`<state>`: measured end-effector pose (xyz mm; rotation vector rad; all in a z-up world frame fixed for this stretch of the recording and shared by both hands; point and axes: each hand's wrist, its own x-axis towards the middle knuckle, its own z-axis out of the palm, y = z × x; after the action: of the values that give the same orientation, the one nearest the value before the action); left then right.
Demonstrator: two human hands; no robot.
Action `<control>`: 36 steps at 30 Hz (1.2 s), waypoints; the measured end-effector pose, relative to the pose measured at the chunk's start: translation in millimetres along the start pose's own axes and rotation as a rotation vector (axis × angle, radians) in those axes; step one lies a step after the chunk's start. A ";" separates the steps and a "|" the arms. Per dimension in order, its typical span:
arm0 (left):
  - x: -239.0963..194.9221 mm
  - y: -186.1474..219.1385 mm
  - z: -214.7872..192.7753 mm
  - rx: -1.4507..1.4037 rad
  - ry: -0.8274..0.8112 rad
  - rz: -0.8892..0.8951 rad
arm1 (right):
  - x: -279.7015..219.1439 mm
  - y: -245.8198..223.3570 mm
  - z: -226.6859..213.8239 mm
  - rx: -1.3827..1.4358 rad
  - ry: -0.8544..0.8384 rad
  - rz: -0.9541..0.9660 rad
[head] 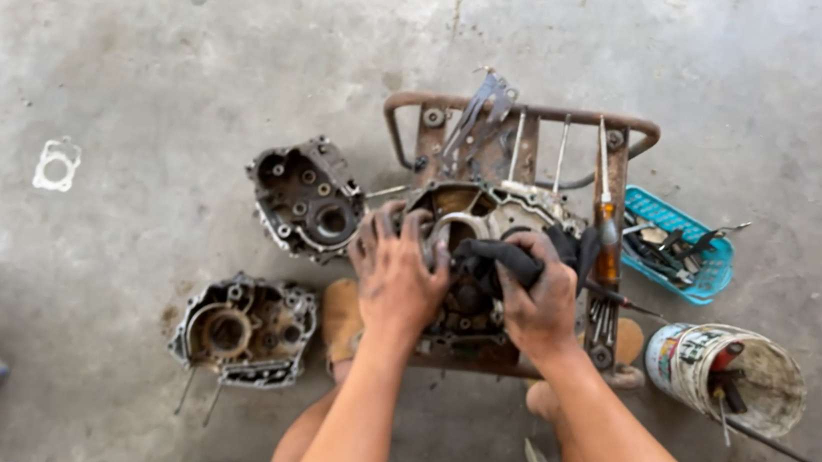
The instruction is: Disassembling and cleaning motorcycle engine components using a screwdriver and a cloth
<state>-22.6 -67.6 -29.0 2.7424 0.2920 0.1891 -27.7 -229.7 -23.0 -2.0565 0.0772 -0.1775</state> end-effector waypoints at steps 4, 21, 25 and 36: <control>-2.6 18.4 10.3 -0.058 -0.010 -0.061 | 37.5 -2.2 -28.1 0.049 0.131 0.154; -7.5 93.9 8.4 -0.356 -0.425 0.168 | 79.1 75.0 -47.3 -0.320 -0.019 0.315; -3.1 96.0 9.7 -0.344 -0.462 0.158 | 84.9 52.5 -37.2 -0.414 -0.031 0.123; -4.1 87.1 11.0 -0.494 -0.336 0.177 | 52.6 43.3 -55.8 -0.368 -0.339 0.073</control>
<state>-9.4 -151.5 -6.5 2.2547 -0.0838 -0.1388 16.3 -305.6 -30.3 -2.4170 -0.0279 0.2495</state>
